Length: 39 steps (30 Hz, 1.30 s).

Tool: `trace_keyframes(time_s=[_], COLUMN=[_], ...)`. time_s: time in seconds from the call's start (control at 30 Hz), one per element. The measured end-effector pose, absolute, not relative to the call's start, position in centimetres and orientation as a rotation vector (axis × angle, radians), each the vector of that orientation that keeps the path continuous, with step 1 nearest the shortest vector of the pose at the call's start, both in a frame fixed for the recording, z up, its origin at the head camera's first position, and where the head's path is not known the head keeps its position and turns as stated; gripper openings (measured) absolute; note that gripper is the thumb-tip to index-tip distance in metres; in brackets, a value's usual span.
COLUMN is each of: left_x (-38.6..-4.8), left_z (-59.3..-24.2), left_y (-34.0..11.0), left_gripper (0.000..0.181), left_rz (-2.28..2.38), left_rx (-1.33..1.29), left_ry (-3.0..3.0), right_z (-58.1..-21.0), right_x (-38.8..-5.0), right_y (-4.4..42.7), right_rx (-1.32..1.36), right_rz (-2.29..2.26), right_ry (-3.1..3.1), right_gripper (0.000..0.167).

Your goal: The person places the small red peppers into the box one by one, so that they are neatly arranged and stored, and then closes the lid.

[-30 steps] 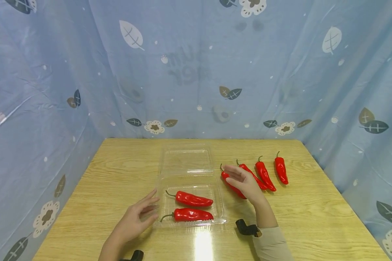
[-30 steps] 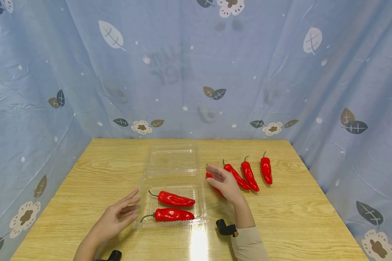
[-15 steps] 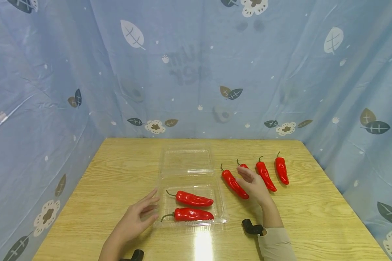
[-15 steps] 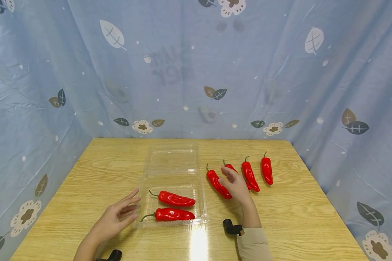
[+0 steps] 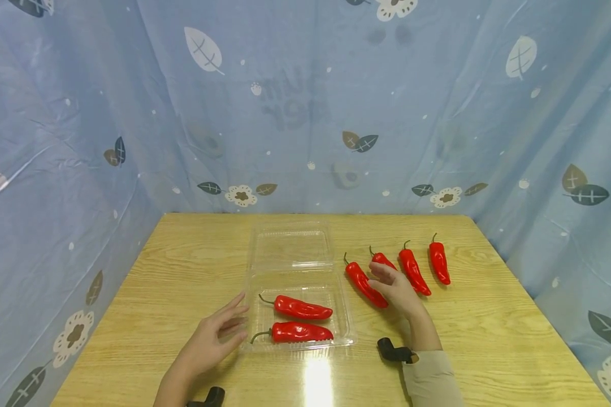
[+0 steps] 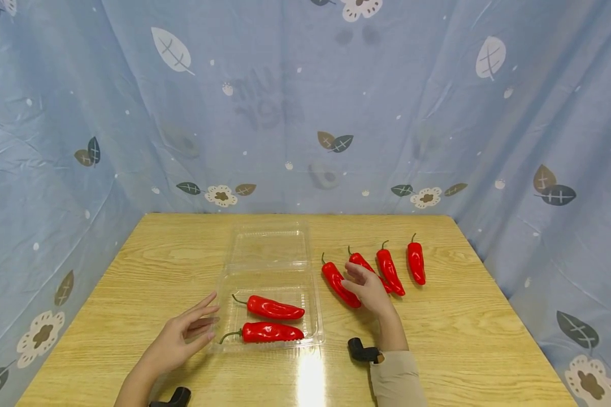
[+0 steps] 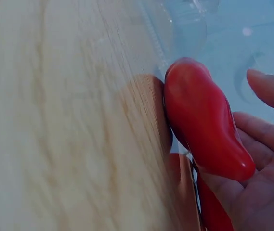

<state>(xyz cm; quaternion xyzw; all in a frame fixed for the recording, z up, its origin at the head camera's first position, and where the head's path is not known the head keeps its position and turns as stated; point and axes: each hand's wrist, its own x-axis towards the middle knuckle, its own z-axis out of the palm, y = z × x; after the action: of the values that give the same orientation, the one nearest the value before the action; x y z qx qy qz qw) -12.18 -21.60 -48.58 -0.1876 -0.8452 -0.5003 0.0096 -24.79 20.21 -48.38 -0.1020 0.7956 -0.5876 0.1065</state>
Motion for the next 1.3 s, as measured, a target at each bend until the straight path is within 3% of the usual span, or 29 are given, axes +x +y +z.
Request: trace_keyframes(time_s=[0.67, 1.3], left_x=[-12.1, -12.2], left_z=[-48.5, -48.7], left_y=[-21.7, -21.7], left_gripper=[0.049, 0.049], left_rz=[-1.554, -1.573], left_rx=[-0.587, -0.588], left_ry=[-2.646, -2.645], right_z=[-49.6, -50.1], right_x=[-25.3, -25.1], right_y=[18.9, 18.9], right_rx=[-0.366, -0.337], right_rz=[-1.454, -1.432], right_ry=[2.527, 2.616], right_gripper=[0.062, 0.051])
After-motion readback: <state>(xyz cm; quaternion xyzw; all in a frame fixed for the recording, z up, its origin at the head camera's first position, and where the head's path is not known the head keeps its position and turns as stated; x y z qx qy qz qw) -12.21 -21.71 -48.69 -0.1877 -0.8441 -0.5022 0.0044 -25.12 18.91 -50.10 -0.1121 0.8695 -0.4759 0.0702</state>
